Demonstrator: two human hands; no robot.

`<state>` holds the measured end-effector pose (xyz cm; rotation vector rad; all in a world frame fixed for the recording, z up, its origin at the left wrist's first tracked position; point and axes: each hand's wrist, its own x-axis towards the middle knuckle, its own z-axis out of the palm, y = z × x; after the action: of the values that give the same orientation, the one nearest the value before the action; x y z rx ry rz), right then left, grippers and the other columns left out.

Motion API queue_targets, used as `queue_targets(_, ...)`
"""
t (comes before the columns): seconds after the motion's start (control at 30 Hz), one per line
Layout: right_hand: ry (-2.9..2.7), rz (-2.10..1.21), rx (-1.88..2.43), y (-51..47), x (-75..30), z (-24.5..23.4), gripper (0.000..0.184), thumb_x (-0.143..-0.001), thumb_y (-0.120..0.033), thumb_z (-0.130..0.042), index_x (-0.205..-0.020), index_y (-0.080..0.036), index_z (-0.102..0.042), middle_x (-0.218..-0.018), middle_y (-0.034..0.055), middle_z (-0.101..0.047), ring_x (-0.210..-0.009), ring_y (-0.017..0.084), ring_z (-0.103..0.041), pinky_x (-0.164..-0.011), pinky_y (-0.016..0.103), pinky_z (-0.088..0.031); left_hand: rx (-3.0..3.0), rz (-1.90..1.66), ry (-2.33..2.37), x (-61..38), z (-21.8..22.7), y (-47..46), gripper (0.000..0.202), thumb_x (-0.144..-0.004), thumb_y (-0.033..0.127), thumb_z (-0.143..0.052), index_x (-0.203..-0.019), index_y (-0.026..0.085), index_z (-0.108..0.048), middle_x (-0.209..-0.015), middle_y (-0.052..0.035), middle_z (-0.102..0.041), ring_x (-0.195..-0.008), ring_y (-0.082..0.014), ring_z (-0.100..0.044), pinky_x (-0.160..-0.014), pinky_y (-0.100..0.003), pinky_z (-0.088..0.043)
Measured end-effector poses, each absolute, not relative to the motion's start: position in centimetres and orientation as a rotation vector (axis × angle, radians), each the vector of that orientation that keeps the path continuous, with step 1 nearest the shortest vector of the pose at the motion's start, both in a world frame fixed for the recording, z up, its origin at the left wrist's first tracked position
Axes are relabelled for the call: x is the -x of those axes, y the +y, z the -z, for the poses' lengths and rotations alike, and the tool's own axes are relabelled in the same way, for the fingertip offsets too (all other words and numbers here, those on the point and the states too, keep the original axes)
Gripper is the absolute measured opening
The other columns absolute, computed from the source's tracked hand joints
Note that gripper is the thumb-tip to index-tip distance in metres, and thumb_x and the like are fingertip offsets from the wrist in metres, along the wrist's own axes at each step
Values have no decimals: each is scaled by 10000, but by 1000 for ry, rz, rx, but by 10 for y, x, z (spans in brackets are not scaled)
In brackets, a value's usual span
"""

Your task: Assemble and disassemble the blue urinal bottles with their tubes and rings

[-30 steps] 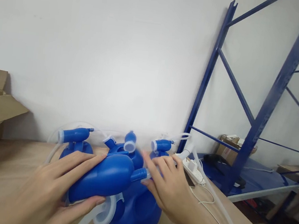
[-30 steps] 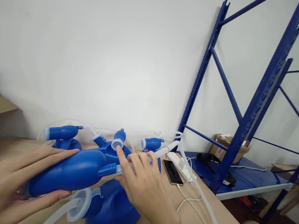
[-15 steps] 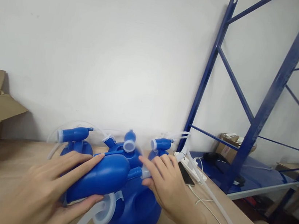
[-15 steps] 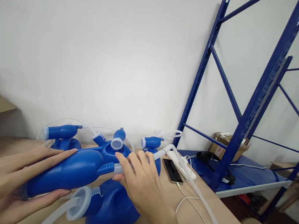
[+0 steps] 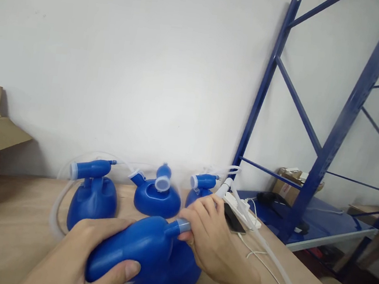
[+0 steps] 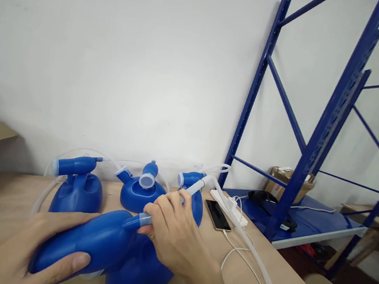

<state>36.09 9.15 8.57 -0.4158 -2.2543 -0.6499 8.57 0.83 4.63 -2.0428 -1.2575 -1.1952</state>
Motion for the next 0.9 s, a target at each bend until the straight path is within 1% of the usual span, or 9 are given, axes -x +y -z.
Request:
queue_targets(0.07,-2254,634,398,91,-362,-87,397,-1163,-311,-219,-1041,-147,-559,-944,72,-590,-868,246,-463,-903,437,-331,2085,1237,-1221,-95,-51,10,379,-983,660,-562,-1149,331,-647,-882,79,-816,-695,-157,-794,-567,-190,-649)
queue_targets(0.13,-2260,611,370,90,-362,-88,412,-1161,-315,-196,-1030,-152,-552,-933,70,-581,-860,245,-462,-878,429,-339,2090,1247,-1222,-99,-52,10,369,-986,652,-559,-1136,328,-654,-856,84,-812,-664,-151,-789,-542,-183,-641)
queue_targets(0.37,-2310,604,313,90,-356,-83,448,-1161,-335,-203,-958,-166,-565,-853,58,-610,-794,237,-476,-841,422,-364,1943,1059,-1339,-91,-32,3,548,-917,730,-569,-1217,280,-658,-1002,-39,-813,-813,-269,-797,-626,-352,-676)
queue_targets(0.4,-2316,618,306,90,-354,-81,454,-1162,-339,-208,-945,-170,-569,-847,56,-617,-787,235,-479,-844,422,-370,1948,1022,-1314,-90,-34,2,557,-900,735,-585,-1216,283,-662,-992,-45,-812,-797,-277,-794,-602,-355,-665)
queue_targets(0.5,-2292,585,266,89,-349,-77,517,-1166,-388,-171,-918,-175,-571,-818,49,-616,-757,225,-488,-838,410,-389,1959,983,-1171,-91,-47,-2,523,-910,677,-609,-1245,277,-651,-938,-46,-806,-709,-250,-780,-487,-298,-596)
queue_targets(0.57,-2276,552,244,88,-346,-77,545,-1166,-406,-153,-908,-173,-572,-793,43,-609,-736,217,-490,-832,406,-393,1944,987,-1081,-92,-59,-5,514,-932,623,-618,-1291,255,-626,-947,-50,-802,-704,-230,-779,-484,-273,-585)
queue_targets(0.63,-2271,545,241,87,-346,-78,552,-1166,-412,-159,-890,-173,-572,-765,33,-600,-717,210,-485,-823,402,-392,1955,963,-1088,-94,-69,-7,525,-922,608,-645,-1306,250,-618,-957,-42,-803,-710,-220,-783,-523,-271,-607)
queue_targets(0.77,-2259,548,281,89,-345,-79,605,-1156,-468,-136,-906,-166,-597,-771,33,-612,-730,211,-492,-858,413,-395,2028,975,-1217,-96,-80,-8,507,-890,688,-640,-1211,298,-682,-905,0,-818,-673,-209,-784,-480,-263,-588)
queue_targets(0.9,-2271,582,340,92,-347,-79,616,-1146,-493,-134,-985,-161,-627,-823,41,-642,-763,222,-510,-879,423,-395,2088,1041,-1287,-101,-82,-5,436,-900,684,-657,-1114,310,-724,-905,41,-827,-714,-182,-795,-560,-243,-619)
